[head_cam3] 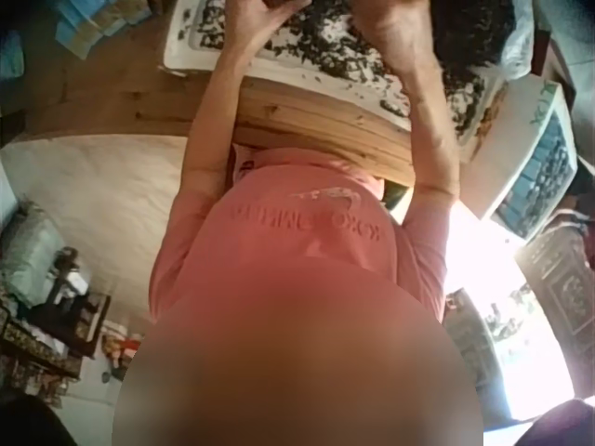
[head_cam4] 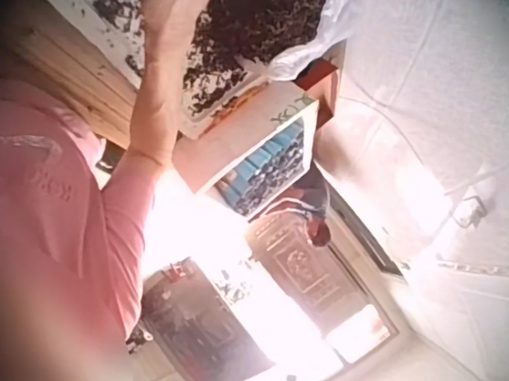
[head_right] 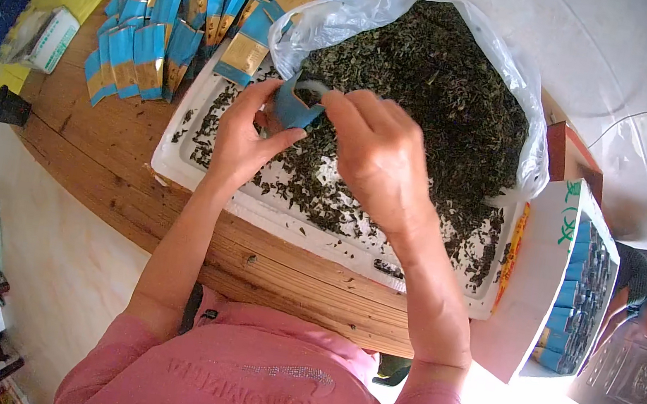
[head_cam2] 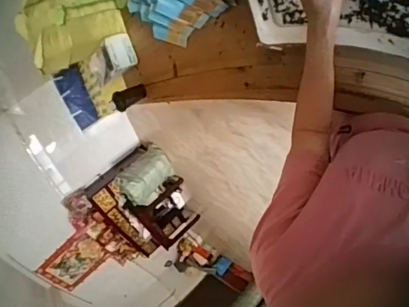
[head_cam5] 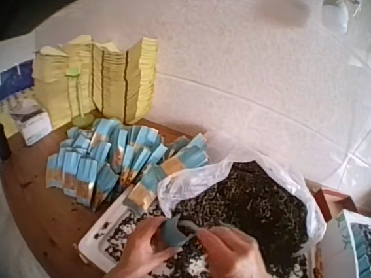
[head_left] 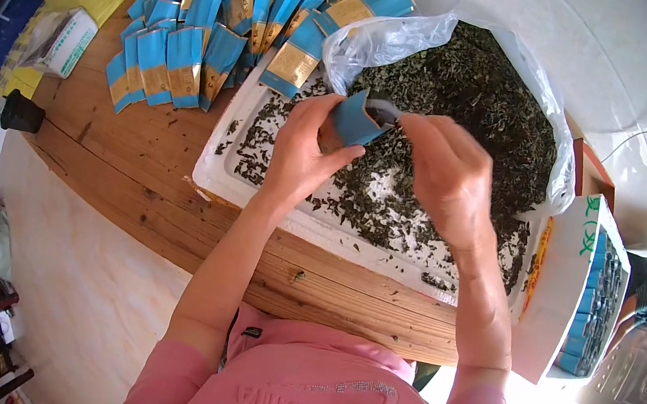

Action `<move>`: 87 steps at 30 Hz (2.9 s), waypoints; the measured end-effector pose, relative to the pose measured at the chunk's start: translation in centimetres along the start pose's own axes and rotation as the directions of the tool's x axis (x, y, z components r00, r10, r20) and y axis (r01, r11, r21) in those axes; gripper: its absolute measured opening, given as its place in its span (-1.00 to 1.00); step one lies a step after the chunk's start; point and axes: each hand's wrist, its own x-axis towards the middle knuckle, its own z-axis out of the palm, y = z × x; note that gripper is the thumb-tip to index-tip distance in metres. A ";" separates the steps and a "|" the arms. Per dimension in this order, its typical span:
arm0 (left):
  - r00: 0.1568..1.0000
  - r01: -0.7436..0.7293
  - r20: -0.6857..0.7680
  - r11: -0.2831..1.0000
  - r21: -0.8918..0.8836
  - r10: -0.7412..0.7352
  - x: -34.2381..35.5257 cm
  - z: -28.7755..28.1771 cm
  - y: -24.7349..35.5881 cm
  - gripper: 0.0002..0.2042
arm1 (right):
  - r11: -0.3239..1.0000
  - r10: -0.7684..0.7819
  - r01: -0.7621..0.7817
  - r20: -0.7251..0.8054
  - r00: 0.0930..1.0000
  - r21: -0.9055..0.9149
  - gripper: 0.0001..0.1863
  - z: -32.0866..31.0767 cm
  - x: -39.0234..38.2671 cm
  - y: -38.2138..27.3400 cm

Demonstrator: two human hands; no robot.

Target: Packaging dried tea leaves into small packets using a spoon.

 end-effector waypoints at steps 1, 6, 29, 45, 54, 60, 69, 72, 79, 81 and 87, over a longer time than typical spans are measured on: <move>1.000 0.002 -0.001 1.000 0.000 -0.002 -0.1 0.0 0.0 -0.39 | 0.997 -0.059 0.056 -0.056 0.997 -0.057 -0.70 -0.5 0.2 -0.1; 0.995 -0.096 -0.021 0.995 -0.016 0.096 0.0 0.0 -0.3 -0.43 | 0.982 -0.127 0.136 0.074 0.989 -0.130 -0.63 -0.8 -0.1 -1.2; 0.997 0.062 -0.033 0.997 -0.041 -0.063 0.1 -0.1 0.3 -0.42 | 0.410 0.797 -0.794 0.247 0.551 0.448 -0.82 4.0 -2.5 8.0; 0.998 -0.056 -0.019 0.996 0.069 0.058 0.0 0.1 0.2 -0.42 | 0.386 0.795 -0.665 0.135 0.591 0.639 -0.83 -2.5 -1.8 5.8; 0.998 -0.054 0.031 0.998 0.026 0.053 -0.1 0.1 0.0 -0.39 | 0.999 0.035 -0.035 0.000 0.999 -0.008 -0.75 -0.3 -0.5 0.2; 0.999 -0.036 0.021 0.998 -0.052 0.038 -0.2 -0.1 0.3 -0.40 | 0.992 -0.063 0.050 -0.110 0.992 -0.112 -0.68 -1.9 0.0 -0.8; 0.996 -0.054 0.060 0.992 -0.115 0.062 -0.2 0.0 0.4 -0.38 | 0.997 0.050 -0.062 -0.230 0.972 -0.047 -0.74 -1.5 -1.6 -0.7; 0.997 0.029 0.078 0.991 -0.133 -0.019 -0.4 -0.1 0.3 -0.38 | 0.928 0.374 -0.357 -0.278 0.885 0.111 -0.81 -2.3 -3.4 -0.2; 0.992 0.052 0.125 0.930 -0.363 -0.007 -0.3 -0.2 -0.3 -0.44 | 0.494 0.841 -0.790 0.030 0.540 0.363 -0.84 -1.2 -11.6 3.3; 0.984 0.103 0.177 0.883 -0.457 -0.023 -0.4 -0.5 -0.2 -0.44 | 0.506 0.838 -0.806 0.048 0.544 0.306 -0.83 -0.4 -12.6 3.3; 0.911 0.353 0.404 0.661 -0.662 -0.082 -0.4 -1.4 0.3 -0.40 | 0.697 0.714 -0.703 -0.055 0.698 0.141 -0.84 0.4 -13.7 3.6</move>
